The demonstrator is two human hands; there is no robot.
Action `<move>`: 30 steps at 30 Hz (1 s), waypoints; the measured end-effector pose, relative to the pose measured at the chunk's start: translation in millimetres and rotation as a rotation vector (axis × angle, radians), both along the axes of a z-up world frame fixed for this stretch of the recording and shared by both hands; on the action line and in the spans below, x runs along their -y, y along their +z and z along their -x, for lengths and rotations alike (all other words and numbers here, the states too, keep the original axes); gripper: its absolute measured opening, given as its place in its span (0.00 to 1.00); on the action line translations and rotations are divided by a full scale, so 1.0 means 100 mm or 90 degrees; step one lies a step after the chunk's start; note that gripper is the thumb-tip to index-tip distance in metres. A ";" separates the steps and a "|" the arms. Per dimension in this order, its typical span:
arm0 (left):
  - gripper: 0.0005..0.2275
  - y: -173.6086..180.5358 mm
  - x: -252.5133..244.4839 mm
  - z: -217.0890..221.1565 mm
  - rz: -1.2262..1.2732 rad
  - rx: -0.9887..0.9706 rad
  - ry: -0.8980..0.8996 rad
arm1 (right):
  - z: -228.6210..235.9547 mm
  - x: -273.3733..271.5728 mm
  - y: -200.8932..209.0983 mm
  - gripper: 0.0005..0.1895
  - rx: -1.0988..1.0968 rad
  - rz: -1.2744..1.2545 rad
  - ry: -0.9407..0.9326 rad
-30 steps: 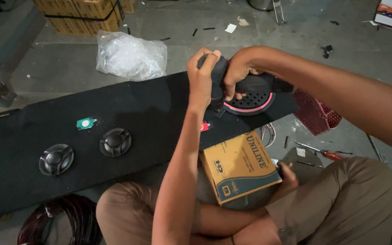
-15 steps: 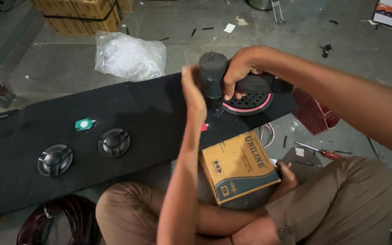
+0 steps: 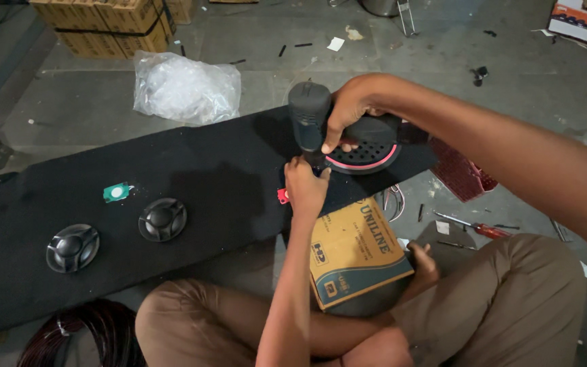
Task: The person sits on the floor and uses a cordless drill to fasten screws into a circular speaker grille mounted on a black panel. The person repeatedly positions the drill, drives screws, and adjusts the grille while working in a cluttered workshop environment.
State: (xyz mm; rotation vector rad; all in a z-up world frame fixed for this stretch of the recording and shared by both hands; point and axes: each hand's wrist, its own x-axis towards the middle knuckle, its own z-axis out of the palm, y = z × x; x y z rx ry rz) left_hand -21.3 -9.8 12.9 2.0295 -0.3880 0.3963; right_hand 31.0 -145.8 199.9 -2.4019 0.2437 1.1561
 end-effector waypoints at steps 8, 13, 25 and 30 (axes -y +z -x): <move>0.15 0.09 -0.06 0.06 -0.020 -0.052 -0.013 | 0.14 0.00 0.07 0.14 0.051 -0.041 -0.044; 0.15 0.12 -0.07 0.06 -0.013 -0.032 -0.018 | 0.14 -0.02 0.15 0.15 0.047 -0.030 -0.048; 0.13 0.06 -0.10 0.02 -0.017 -0.021 -0.052 | 0.10 0.01 0.14 0.17 0.057 -0.050 -0.072; 0.13 0.07 -0.10 0.04 -0.003 0.001 -0.063 | 0.08 0.04 0.12 0.16 0.025 -0.021 -0.077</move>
